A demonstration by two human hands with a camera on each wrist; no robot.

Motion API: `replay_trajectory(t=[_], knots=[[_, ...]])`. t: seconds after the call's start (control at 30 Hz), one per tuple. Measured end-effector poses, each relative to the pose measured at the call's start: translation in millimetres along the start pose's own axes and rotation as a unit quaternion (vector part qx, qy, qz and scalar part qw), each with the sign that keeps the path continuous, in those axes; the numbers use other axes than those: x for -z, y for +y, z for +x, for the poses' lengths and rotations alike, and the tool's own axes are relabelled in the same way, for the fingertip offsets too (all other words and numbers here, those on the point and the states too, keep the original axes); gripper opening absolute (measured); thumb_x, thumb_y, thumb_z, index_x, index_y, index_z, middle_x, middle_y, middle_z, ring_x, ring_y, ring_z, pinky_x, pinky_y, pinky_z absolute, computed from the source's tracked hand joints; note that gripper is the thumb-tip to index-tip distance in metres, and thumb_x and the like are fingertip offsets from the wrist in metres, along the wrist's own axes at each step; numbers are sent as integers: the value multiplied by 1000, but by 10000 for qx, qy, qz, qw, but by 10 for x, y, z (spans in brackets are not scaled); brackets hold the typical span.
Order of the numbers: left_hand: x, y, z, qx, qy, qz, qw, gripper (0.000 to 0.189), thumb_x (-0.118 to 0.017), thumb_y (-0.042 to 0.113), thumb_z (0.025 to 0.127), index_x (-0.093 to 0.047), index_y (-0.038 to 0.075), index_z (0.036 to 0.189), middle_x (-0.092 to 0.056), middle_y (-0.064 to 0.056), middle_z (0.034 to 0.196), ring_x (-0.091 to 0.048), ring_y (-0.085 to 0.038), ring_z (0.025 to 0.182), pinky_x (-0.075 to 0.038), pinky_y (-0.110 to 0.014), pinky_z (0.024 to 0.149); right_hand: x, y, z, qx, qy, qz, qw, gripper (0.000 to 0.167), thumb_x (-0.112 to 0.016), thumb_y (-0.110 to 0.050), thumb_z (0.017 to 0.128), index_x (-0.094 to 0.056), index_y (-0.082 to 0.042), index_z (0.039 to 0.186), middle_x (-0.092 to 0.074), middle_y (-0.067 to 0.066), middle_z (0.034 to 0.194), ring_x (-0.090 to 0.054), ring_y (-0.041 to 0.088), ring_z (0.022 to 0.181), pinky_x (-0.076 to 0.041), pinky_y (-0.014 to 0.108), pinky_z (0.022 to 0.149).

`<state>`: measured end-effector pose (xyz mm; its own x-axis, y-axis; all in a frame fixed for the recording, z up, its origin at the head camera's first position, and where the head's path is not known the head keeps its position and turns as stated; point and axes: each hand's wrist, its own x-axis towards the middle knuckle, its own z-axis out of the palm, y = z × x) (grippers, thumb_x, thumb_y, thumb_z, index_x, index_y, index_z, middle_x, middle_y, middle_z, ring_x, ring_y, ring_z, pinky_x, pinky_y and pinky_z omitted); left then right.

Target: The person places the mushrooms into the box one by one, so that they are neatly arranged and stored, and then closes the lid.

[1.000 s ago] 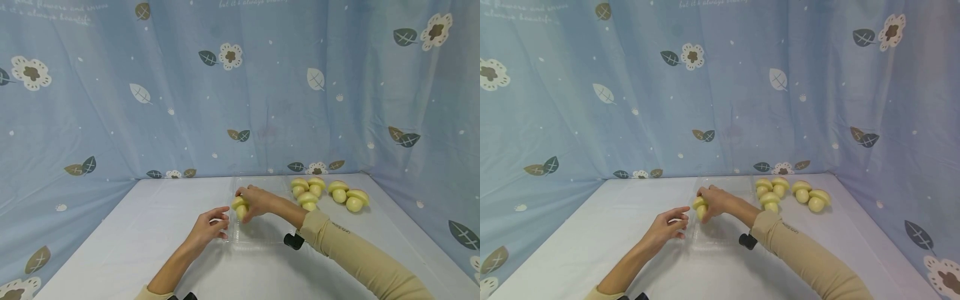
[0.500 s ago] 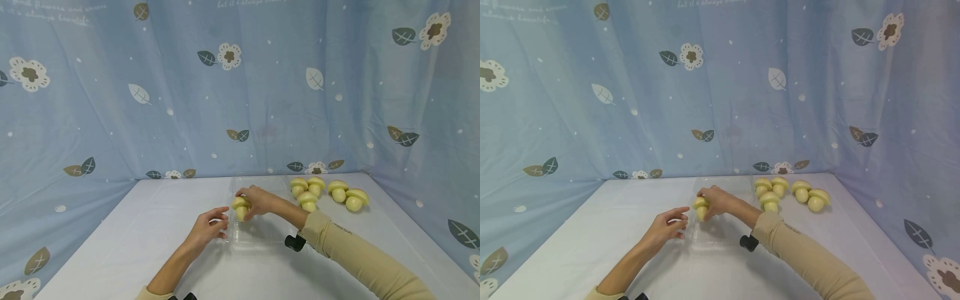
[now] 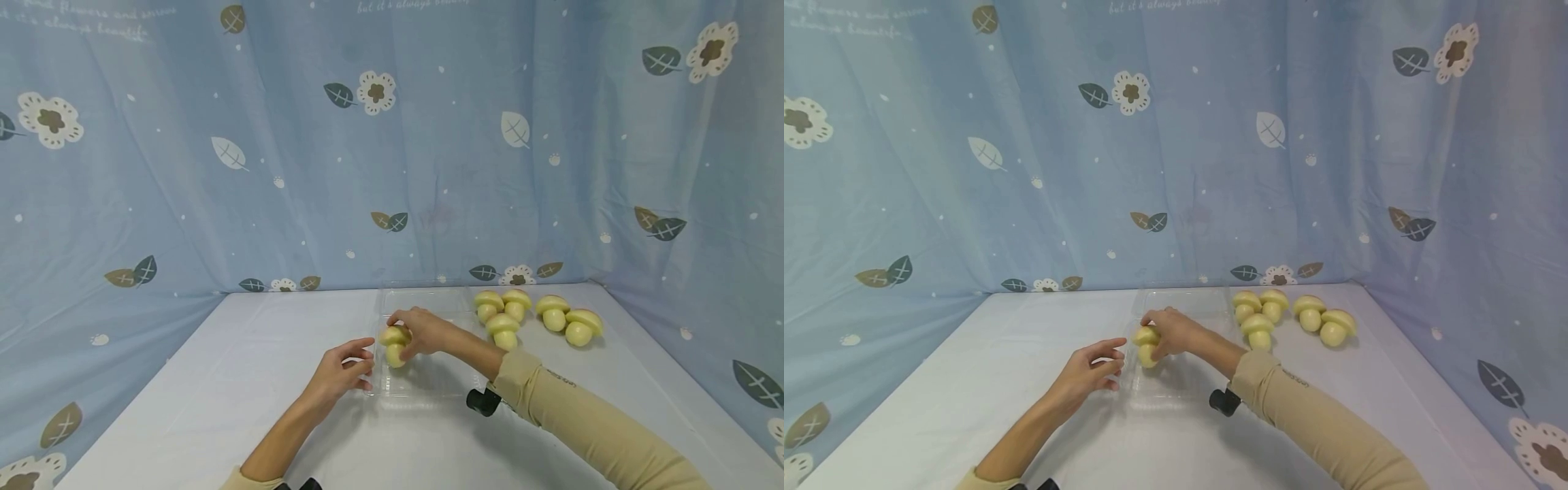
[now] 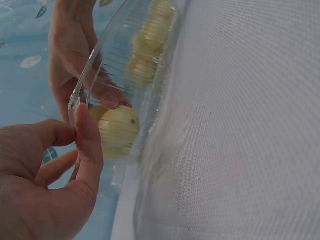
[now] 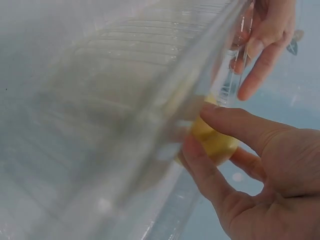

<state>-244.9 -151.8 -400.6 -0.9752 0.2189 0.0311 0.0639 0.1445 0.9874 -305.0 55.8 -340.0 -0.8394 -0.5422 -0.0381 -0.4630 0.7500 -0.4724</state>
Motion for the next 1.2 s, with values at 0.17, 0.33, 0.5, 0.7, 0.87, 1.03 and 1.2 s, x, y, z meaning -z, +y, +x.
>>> replay_trajectory(t=[0.17, 0.33, 0.5, 0.7, 0.87, 1.03, 1.2], knots=[[-6, 15, -10, -7, -10, -25, 10000, 47, -62, 7, 94, -50, -1, 140, -56, -12, 109, -61, -20, 85, -61, -28, 64, 10, 5, -1, -38, -33, 44, 10000, 58, -84, -11, 77, -58, -12, 129, -63, 10, 115, -55, 26, 112, -51, 42, 94], [-4, 10, -6, -44, 0, 18, 10000, 47, -61, 6, 94, -51, -2, 139, -56, -12, 108, -61, -21, 86, -62, -28, 65, 26, 26, 2, -18, -142, 59, 9999, 55, -82, -10, 79, -58, -12, 128, -62, 11, 117, -54, 31, 117, -52, 42, 93], [3, -6, 6, -13, 15, 26, 10000, 47, -61, 5, 94, -51, -1, 139, -56, -13, 109, -61, -23, 86, -62, -28, 65, 39, 32, 7, 6, -230, 69, 9997, 54, -82, -11, 79, -58, -12, 128, -62, 11, 118, -55, 32, 117, -54, 40, 90], [0, -12, 9, -55, -2, 31, 10000, 47, -62, 6, 94, -51, -2, 139, -56, -13, 109, -61, -21, 85, -62, -28, 65, 53, 21, 2, -77, -288, 24, 9996, 57, -82, -14, 80, -55, -12, 131, -62, 12, 120, -55, 32, 117, -54, 40, 89], [-5, -17, 2, -49, -5, 24, 10000, 47, -62, 6, 94, -51, -2, 139, -55, -13, 109, -61, -21, 86, -62, -28, 65, 87, 29, -15, -160, -356, 30, 9992, 61, -81, -16, 81, -51, -12, 135, -60, 15, 124, -54, 33, 119, -54, 42, 90], [4, -18, 2, -22, -7, -4, 10000, 47, -61, 5, 94, -51, -1, 139, -55, -13, 110, -61, -23, 87, -61, -28, 65, 168, 59, -66, -130, -433, 24, 9990, 62, -81, -19, 82, -51, -14, 136, -58, 19, 129, -56, 34, 119, -55, 39, 86], [12, -3, 2, -4, 1, -5, 10000, 47, -61, 5, 94, -51, 0, 139, -55, -14, 111, -61, -23, 88, -61, -28, 65, 287, 126, -155, -121, -521, 377, 9979, 61, -79, -23, 84, -50, -19, 137, -57, 17, 132, -65, 27, 106, -58, 36, 81]])
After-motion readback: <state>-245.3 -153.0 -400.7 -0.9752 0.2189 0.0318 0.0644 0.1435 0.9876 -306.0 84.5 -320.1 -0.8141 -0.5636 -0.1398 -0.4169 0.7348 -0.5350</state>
